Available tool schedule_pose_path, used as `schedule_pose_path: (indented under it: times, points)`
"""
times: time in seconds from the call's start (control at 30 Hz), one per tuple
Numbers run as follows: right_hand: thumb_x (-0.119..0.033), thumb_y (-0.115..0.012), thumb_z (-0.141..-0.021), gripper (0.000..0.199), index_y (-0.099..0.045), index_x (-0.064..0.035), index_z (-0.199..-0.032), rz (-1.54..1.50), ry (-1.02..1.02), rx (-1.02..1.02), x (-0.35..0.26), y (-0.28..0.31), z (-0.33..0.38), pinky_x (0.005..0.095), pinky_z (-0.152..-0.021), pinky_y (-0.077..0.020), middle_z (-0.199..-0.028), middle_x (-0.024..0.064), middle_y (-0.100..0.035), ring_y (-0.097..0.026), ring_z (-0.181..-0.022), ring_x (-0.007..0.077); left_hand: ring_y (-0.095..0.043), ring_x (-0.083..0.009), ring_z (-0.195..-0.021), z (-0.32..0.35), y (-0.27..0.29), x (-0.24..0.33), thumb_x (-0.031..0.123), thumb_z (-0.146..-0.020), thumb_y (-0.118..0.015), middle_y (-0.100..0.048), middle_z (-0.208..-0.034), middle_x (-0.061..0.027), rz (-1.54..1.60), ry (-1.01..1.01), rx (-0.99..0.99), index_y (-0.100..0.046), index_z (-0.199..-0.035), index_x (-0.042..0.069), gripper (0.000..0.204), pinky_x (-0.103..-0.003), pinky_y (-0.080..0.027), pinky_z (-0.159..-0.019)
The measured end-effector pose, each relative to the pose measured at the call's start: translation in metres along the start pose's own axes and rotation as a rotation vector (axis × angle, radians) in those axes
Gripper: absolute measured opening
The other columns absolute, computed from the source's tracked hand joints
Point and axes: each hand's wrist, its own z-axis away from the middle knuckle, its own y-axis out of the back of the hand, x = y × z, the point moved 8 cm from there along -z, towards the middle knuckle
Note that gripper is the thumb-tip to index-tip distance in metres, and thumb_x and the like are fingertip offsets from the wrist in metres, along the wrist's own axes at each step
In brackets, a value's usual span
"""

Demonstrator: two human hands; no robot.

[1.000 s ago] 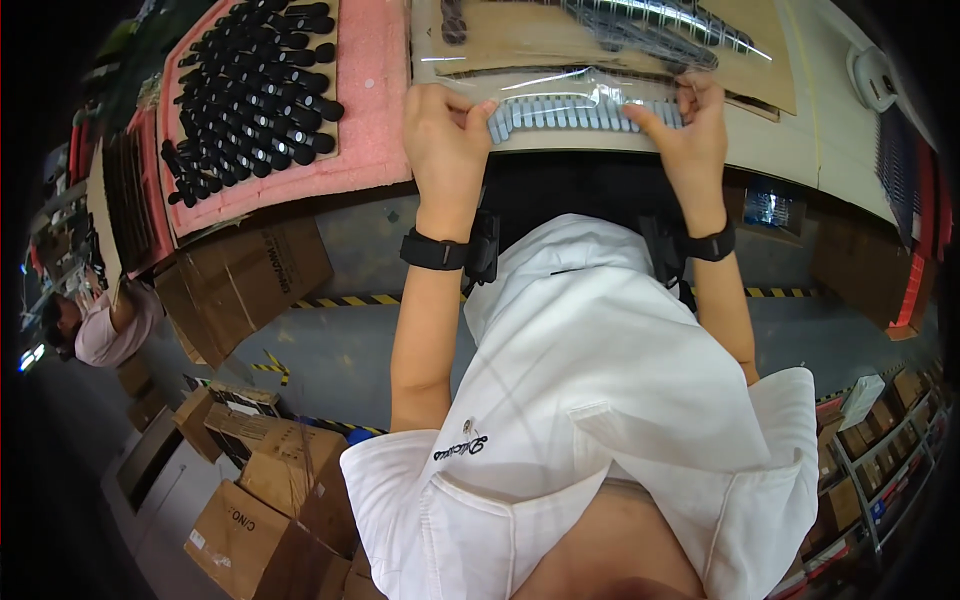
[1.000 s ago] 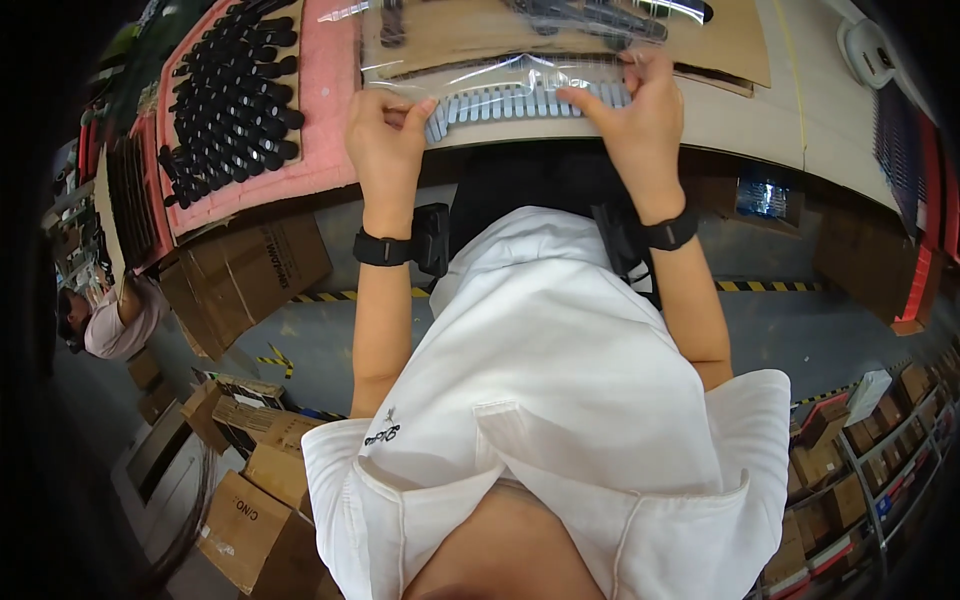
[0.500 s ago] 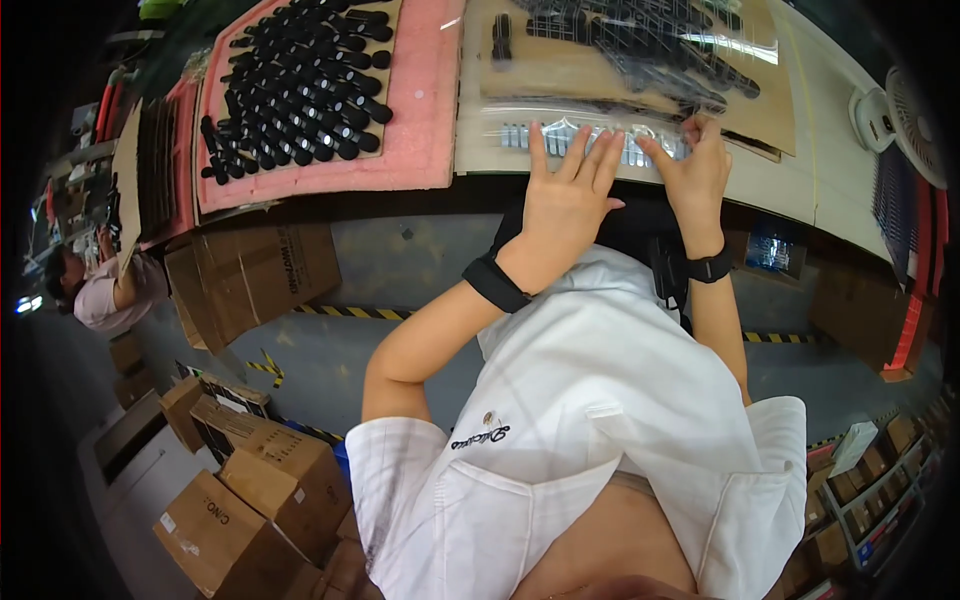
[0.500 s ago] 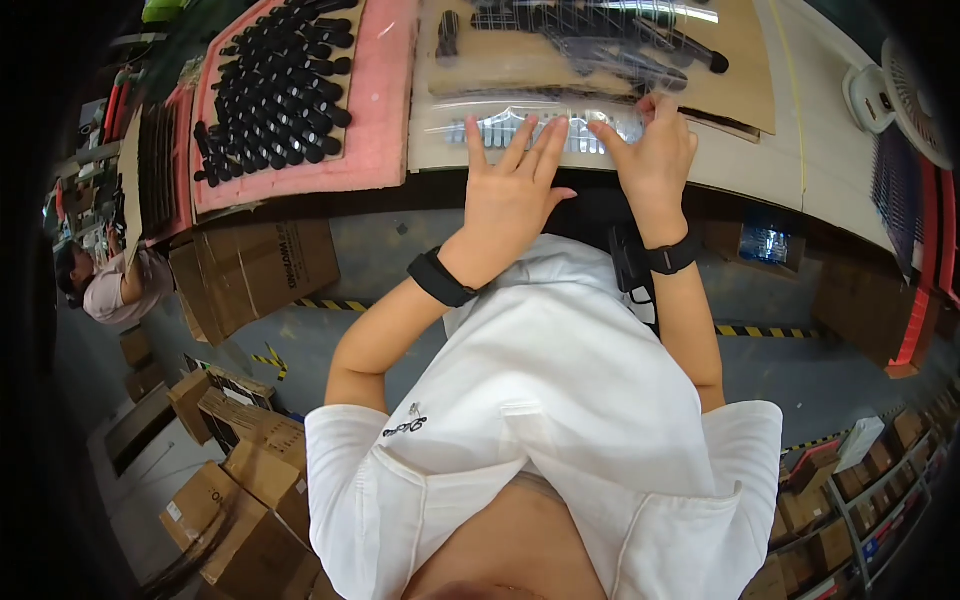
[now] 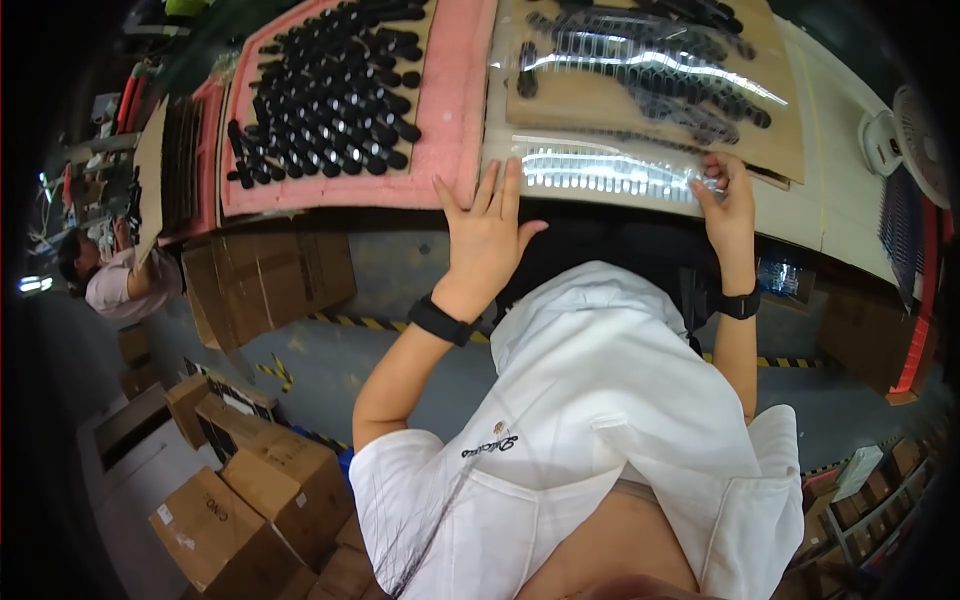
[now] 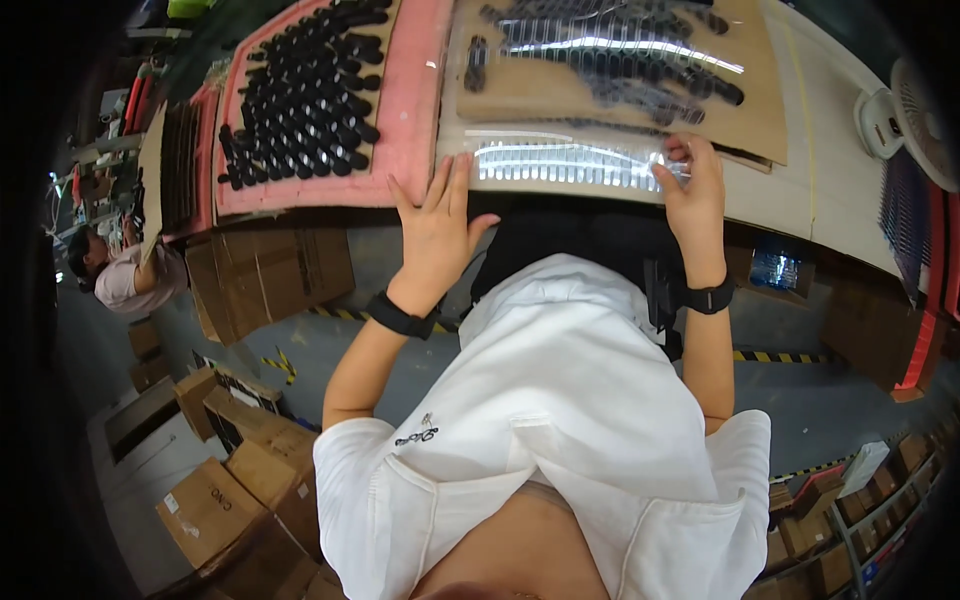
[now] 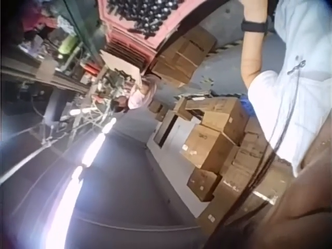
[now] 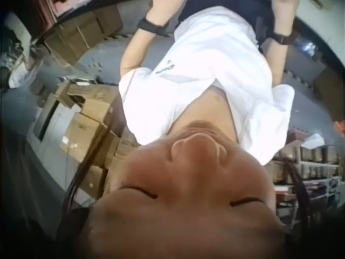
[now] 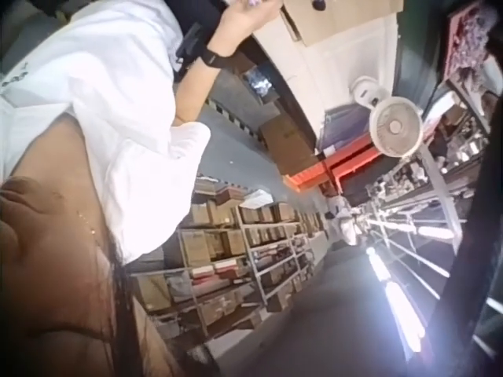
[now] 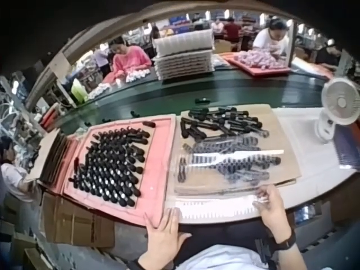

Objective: The person peels a sticker from a sheet, applies it to a microphone, and presses it down by hand, repeating this for several microphones.

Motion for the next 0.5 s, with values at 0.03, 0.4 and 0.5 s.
schedule_pose_path:
  times: [0.03,0.4,0.5]
  points:
    - [-0.002,-0.064,-0.071,0.027,-0.051,-0.0004,-0.095,-0.060,-0.061,-0.063,0.008,-0.002,0.000,0.0219,-0.066,-0.0379,-0.079,0.0017,-0.051,-0.042,-0.070,0.0110,-0.040,-0.0216,-0.117,0.002,-0.002,-0.001,0.034,-0.070,-0.063,-0.046,-0.123,-0.0090,0.000,-0.005,-0.034,-0.033,-0.126,-0.003,0.073,-0.064,-0.016,-0.094]
    - [-0.006,-0.062,-0.076,0.010,-0.057,-0.0015,-0.083,-0.188,-0.138,-0.275,0.010,0.004,-0.004,0.0177,-0.058,-0.0355,-0.069,-0.0018,-0.050,-0.040,-0.061,0.0058,-0.052,-0.0181,-0.076,0.036,0.244,0.083,0.019,-0.067,-0.063,-0.052,-0.086,-0.0064,0.524,-0.973,-0.152,-0.052,-0.108,0.007,0.044,-0.033,-0.039,-0.065]
    - [-0.009,-0.063,-0.075,0.010,-0.058,-0.0009,-0.078,-0.167,-0.196,-0.261,0.015,0.002,-0.006,0.0196,-0.054,-0.0373,-0.066,0.0004,-0.052,-0.043,-0.058,0.0074,-0.052,-0.0183,-0.074,0.064,0.286,0.093,0.019,-0.067,-0.063,-0.052,-0.083,-0.0064,0.587,-1.144,0.012,-0.053,-0.105,0.007,0.041,-0.033,-0.039,-0.063]
